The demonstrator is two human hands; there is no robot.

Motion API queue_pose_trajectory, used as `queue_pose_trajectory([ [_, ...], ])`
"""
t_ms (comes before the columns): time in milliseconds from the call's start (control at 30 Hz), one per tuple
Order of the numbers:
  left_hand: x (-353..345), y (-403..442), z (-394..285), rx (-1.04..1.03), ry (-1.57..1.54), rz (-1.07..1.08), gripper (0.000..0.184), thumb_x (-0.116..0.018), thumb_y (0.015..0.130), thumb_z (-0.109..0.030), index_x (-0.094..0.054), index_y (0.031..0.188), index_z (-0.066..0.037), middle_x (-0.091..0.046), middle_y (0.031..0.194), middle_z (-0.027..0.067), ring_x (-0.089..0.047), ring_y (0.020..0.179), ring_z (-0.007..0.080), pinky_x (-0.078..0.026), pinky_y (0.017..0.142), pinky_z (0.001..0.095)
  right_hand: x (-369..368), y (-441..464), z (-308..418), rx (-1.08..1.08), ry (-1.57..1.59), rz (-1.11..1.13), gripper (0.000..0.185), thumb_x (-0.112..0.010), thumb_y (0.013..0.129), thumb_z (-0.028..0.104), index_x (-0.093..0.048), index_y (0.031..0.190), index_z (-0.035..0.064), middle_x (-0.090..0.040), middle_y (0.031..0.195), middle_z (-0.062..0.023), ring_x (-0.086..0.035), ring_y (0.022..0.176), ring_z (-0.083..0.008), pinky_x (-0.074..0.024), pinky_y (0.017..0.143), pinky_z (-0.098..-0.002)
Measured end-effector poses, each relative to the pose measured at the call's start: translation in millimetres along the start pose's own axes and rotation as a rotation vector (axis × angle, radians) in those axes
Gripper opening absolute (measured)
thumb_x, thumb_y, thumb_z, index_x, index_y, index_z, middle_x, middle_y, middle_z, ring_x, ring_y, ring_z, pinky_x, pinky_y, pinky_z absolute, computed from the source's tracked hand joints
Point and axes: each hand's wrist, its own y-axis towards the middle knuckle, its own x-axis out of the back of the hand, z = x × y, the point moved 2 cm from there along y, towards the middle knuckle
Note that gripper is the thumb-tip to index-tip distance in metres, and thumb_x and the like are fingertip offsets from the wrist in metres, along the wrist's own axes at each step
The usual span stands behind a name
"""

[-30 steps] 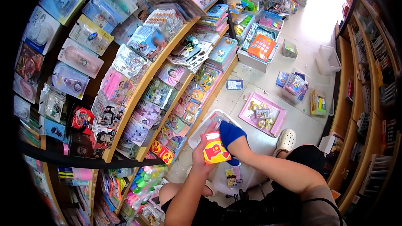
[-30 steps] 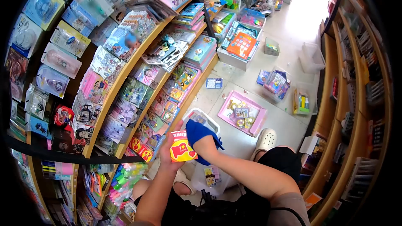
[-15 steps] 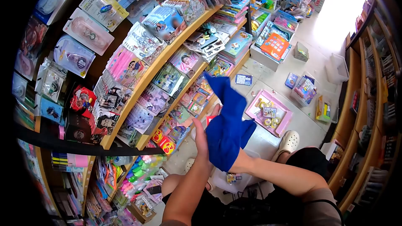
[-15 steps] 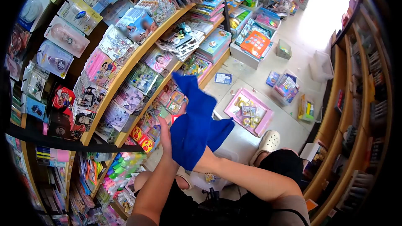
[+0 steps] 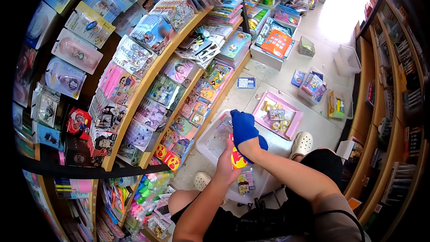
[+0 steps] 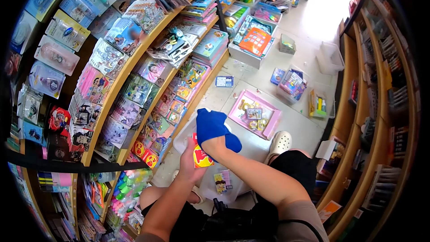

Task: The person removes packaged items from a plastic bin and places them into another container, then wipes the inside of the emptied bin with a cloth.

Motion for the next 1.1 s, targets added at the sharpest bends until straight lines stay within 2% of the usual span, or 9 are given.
queue_pose_trajectory([
  [100,-5,-8,-8,-0.024,0.03,0.084,0.062,-0.045,0.093,-0.034,-0.021,0.142,-0.006,-0.032,0.142,0.012,-0.036,0.128,0.0236,-0.029,0.105,0.0382,-10,11,-33,-0.13,0.068,-0.092,0.035,-0.048,0.086,0.012,-0.049,0.118,-0.0019,-0.055,0.109,-0.018,-0.053,0.1,-0.0301,-0.042,0.088,-0.0378],
  [200,-8,-8,-22,-0.044,-0.108,0.265,0.067,-0.044,0.093,-0.034,-0.012,0.144,-0.005,-0.024,0.147,0.0107,-0.034,0.13,0.0223,-0.028,0.106,0.0367,-13,16,-37,-0.822,1.246,-0.136,0.039,-0.04,0.095,0.039,-0.054,0.118,0.0106,-0.059,0.114,-0.0067,-0.056,0.1,-0.0186,-0.0451,0.089,-0.0311],
  [333,2,-8,-45,-0.192,0.147,0.226,0.065,-0.043,0.094,-0.035,-0.014,0.144,-0.004,-0.026,0.146,0.0104,-0.036,0.128,0.0206,-0.032,0.104,0.0345,-9,8,-22,-0.982,1.609,0.314,0.06,-0.036,0.089,0.058,-0.054,0.12,0.0103,-0.058,0.118,-0.0089,-0.058,0.103,-0.0238,-0.0454,0.091,-0.0364],
  [567,34,0,-61,-1.034,1.626,-0.646,0.049,-0.041,0.094,-0.017,-0.029,0.136,0.004,-0.031,0.14,0.0202,-0.036,0.126,0.0339,-0.027,0.104,0.0396,-1,2,1,-0.865,1.868,0.577,0.061,-0.037,0.089,0.055,-0.048,0.127,0.0087,-0.053,0.126,-0.0092,-0.054,0.111,-0.0241,-0.0409,0.097,-0.0388],
  [667,22,5,-48,-0.889,1.483,-0.212,0.05,-0.04,0.092,-0.016,-0.029,0.136,0.004,-0.03,0.139,0.023,-0.03,0.129,0.0366,-0.021,0.107,0.0398,-8,-5,11,-0.933,1.796,0.589,0.064,-0.038,0.086,0.062,-0.052,0.123,0.0109,-0.057,0.12,-0.0079,-0.058,0.104,-0.0217,-0.0453,0.091,-0.0379],
  [733,25,11,-32,-0.791,1.268,-0.287,0.05,-0.033,0.097,-0.026,-0.025,0.139,0.002,-0.027,0.143,0.0186,-0.022,0.135,0.031,-0.018,0.109,0.0367,-16,-14,24,-0.933,1.574,0.529,0.053,-0.04,0.09,0.054,-0.05,0.126,0.0164,-0.056,0.121,-0.005,-0.054,0.109,-0.0175,-0.0405,0.096,-0.0325],
  [800,10,10,-15,-0.428,0.343,-0.256,0.059,-0.029,0.097,-0.044,-0.031,0.138,-0.001,-0.034,0.141,0.0129,-0.033,0.129,0.0242,-0.023,0.108,0.0326,-39,-22,28,-0.723,1.1,0.191,0.046,-0.04,0.093,0.048,-0.053,0.121,0.0146,-0.057,0.117,-0.0015,-0.052,0.11,-0.0172,-0.0393,0.095,-0.03],
  [967,-3,7,-4,-0.163,-0.003,-0.122,0.054,-0.032,0.094,-0.048,-0.042,0.13,-0.009,-0.049,0.128,0.0091,-0.048,0.117,0.023,-0.033,0.102,0.0374,-14,-8,26,0.124,0.04,-0.188,0.015,-0.054,0.071,0.006,-0.057,0.085,0.0061,-0.053,0.083,-0.0149,-0.054,0.082,-0.0313,-0.0428,0.072,-0.0364],
  [1100,-5,7,-9,-0.064,-0.129,-0.028,0.052,-0.036,0.092,-0.044,-0.043,0.129,-0.008,-0.049,0.128,0.0095,-0.047,0.119,0.0242,-0.033,0.103,0.0382,10,2,27,0.192,-0.048,-0.27,0.019,-0.059,0.066,0.007,-0.06,0.085,0.0045,-0.057,0.081,-0.0149,-0.056,0.077,-0.0331,-0.0433,0.067,-0.0416],
])
